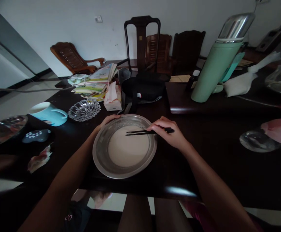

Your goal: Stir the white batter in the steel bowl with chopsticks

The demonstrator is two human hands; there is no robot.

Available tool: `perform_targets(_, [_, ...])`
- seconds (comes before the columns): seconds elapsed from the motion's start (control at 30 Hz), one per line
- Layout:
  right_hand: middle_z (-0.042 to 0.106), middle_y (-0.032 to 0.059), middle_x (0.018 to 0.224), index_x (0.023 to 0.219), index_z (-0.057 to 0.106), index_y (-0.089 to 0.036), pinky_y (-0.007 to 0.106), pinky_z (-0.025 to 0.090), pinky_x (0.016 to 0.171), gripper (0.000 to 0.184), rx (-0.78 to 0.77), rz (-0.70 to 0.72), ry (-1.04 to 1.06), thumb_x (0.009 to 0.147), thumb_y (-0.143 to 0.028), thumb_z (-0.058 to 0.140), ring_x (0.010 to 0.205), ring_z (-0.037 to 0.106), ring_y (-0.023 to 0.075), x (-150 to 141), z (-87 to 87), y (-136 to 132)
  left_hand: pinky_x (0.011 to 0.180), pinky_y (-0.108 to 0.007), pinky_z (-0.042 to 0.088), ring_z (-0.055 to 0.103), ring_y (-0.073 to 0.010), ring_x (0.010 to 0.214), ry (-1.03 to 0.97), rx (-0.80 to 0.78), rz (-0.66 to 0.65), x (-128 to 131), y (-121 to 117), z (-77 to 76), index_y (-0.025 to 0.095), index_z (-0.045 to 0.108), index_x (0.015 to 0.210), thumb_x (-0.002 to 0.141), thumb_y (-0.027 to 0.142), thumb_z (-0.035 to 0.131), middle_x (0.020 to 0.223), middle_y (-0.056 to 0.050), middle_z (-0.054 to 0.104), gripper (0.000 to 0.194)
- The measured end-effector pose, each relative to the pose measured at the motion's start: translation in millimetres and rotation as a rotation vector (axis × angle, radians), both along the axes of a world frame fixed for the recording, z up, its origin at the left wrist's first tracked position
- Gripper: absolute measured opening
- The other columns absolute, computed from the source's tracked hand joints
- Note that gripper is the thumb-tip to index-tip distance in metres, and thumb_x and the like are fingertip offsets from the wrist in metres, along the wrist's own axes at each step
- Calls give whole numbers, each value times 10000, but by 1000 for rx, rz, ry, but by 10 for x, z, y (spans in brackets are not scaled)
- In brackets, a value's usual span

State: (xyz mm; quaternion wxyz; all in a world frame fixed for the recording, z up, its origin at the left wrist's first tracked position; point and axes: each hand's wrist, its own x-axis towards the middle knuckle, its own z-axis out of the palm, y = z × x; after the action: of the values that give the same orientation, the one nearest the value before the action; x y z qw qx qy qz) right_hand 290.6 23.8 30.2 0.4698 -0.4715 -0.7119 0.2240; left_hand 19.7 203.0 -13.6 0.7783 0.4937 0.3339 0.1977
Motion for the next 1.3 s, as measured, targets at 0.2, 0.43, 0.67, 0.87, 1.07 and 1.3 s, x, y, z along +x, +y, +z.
perform_targets(0.2, [666, 30, 631, 664, 741, -232, 316, 433, 637, 423, 3, -85, 249, 950, -391, 473, 632, 590, 169, 114, 18, -15, 916, -331, 419, 650, -229, 900, 26, -64, 20, -1, 15, 16, 185, 704, 1070, 748, 315, 607, 897, -35, 754, 361])
perform_targets(0.43, [701, 41, 784, 841, 759, -218, 301, 448, 688, 292, -42, 112, 33, 930, -368, 525, 738, 604, 162, -47, -36, -4, 897, -331, 416, 654, -218, 861, -35, -70, -46, -4, 16, 0, 167, 683, 1114, 760, 323, 601, 884, -38, 752, 395])
perform_targets(0.67, [681, 27, 728, 779, 763, -247, 309, 429, 677, 325, 25, -76, 76, 942, -359, 505, 695, 593, 161, 79, 2, -2, 876, -322, 428, 660, -216, 835, -34, -62, -32, 1, 16, -9, 180, 713, 1012, 732, 326, 631, 855, -32, 753, 326])
perform_targets(0.87, [675, 27, 626, 676, 746, -235, 300, 420, 598, 423, -38, 30, 340, 955, -389, 467, 616, 595, 162, 102, -14, -24, 874, -347, 437, 659, -233, 851, -4, -52, -9, 9, -9, 19, 199, 705, 1047, 749, 316, 601, 833, -27, 753, 337])
perform_targets(1.07, [709, 43, 780, 821, 759, -207, 293, 455, 710, 341, -134, 160, 98, 948, -372, 490, 749, 634, 164, -73, -32, -25, 841, -317, 435, 655, -203, 785, -52, -46, -61, 20, -27, 43, 159, 709, 1018, 729, 316, 622, 817, -30, 753, 340])
perform_targets(1.3, [721, 38, 791, 818, 760, -228, 310, 452, 728, 321, -35, -7, 63, 934, -393, 510, 757, 624, 174, 13, 3, 5, 850, -331, 436, 653, -204, 773, -5, -75, -9, 4, -23, 23, 165, 700, 1052, 746, 311, 595, 830, -35, 749, 355])
